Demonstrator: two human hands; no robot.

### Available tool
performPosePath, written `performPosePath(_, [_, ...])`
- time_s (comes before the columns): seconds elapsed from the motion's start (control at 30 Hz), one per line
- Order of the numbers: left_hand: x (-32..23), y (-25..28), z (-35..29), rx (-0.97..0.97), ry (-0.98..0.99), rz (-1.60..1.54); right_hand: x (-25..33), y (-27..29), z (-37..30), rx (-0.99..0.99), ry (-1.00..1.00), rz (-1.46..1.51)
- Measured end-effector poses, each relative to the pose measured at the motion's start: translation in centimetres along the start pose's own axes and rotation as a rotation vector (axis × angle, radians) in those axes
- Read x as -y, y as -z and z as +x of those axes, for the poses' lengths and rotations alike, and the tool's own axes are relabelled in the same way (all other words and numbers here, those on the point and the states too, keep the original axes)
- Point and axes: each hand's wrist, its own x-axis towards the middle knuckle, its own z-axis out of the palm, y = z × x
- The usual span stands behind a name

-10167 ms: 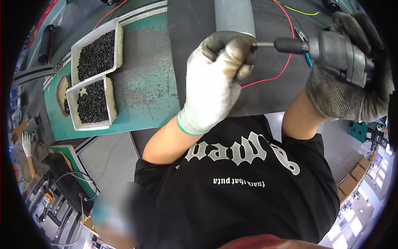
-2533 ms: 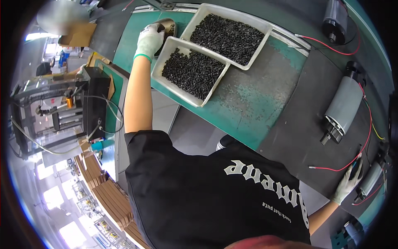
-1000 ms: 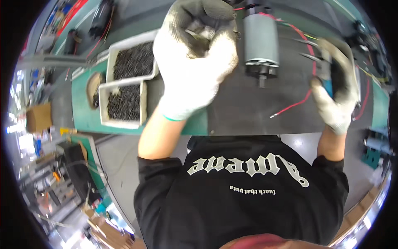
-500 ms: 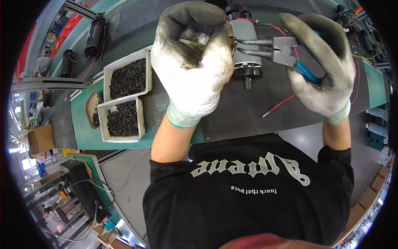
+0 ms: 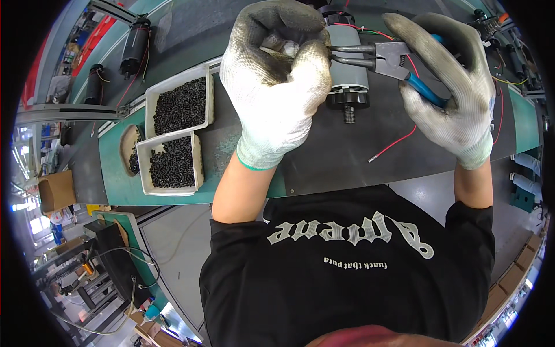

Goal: Assembling small motors by attaching components and pins using pliers and an electric screwdriver.

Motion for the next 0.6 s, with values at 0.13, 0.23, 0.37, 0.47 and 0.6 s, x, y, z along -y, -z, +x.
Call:
performPosePath(0.13, [0.7, 1.1, 0.0, 0.115, 0.068, -0.137, 0.1, -0.1, 0.6, 0.018, -0.019, 0.016])
performPosePath(0.23, [1.4, 0.9, -0.2, 0.105, -0.002, -0.052, 0.9, 0.9, 1.4, 0.099, -0.059, -0.144])
performPosePath(0.37, [1.5, 0.3, -0.4, 0.026, -0.011, 0.020, 1.6, 1.4, 1.7, 0.125, -0.170, -0.051])
performPosePath(0.47, [1.6, 0.8, -0.2, 0.041, 0.025, -0.007, 0.9, 1.1, 1.1, 0.137, -0.160, -0.081])
performPosePath(0.6, [1.7, 0.5, -0.2, 0.018, 0.028, 0.012, 0.0, 0.7, 0.8, 0.134, -0.142, -0.035])
